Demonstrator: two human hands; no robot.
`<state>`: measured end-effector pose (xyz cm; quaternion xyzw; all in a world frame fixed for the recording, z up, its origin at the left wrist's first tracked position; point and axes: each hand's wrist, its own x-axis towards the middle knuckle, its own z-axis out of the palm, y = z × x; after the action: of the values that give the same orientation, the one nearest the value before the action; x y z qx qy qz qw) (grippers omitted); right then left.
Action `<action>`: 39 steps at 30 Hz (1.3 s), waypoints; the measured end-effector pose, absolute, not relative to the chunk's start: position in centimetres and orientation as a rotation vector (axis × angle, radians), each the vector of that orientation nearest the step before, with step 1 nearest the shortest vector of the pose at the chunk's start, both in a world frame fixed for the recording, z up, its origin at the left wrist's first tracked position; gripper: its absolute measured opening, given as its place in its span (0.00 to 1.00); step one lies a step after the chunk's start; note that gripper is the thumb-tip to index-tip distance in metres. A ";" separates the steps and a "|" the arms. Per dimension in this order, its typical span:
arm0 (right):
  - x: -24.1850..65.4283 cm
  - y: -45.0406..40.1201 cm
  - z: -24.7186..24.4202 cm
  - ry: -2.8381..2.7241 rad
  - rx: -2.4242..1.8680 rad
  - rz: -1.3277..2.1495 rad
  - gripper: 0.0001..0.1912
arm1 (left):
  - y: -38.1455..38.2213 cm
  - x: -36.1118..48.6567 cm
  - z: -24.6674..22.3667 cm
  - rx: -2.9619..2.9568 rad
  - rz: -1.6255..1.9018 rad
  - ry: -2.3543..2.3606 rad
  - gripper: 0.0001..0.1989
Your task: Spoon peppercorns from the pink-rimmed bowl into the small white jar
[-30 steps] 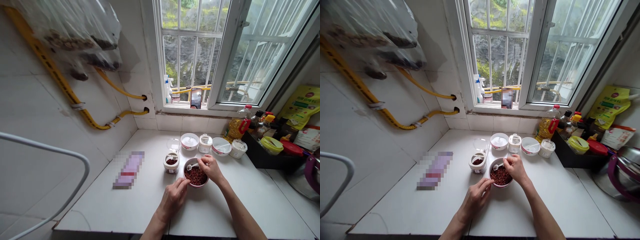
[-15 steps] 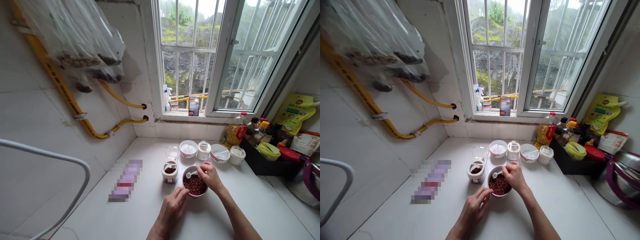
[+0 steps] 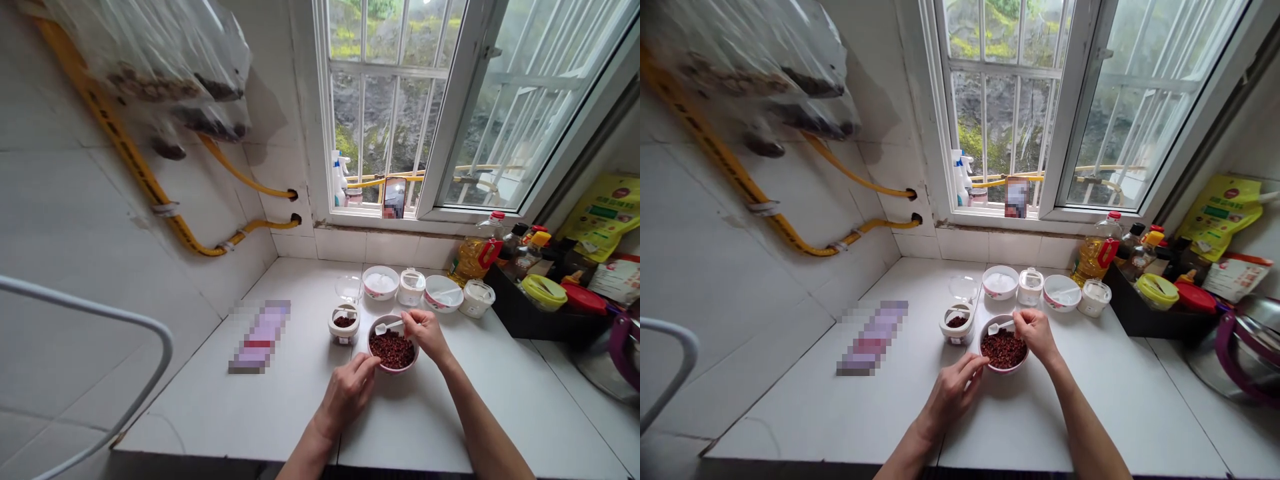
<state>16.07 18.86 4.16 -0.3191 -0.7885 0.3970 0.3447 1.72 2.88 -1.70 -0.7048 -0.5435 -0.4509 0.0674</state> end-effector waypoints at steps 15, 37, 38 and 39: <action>15.5 18.7 3.1 -2.305 -0.654 0.739 0.25 | 3.0 1.6 -2.1 -2.105 -1.316 -1.600 0.14; 16.2 18.6 4.4 -2.138 -0.768 1.076 0.27 | 2.9 1.6 -2.2 -2.113 -1.323 -1.601 0.15; 16.2 18.7 4.3 -2.123 -0.780 1.107 0.27 | 2.9 1.6 -2.1 -2.115 -1.324 -1.604 0.15; 16.1 18.7 4.1 -2.106 -0.790 1.134 0.27 | 2.9 1.6 -2.1 -2.118 -1.324 -1.612 0.15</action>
<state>16.15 18.72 4.13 -0.2984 -0.7958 0.4286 0.3065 1.61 2.85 -2.11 -0.7099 -0.5404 -0.4437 0.0846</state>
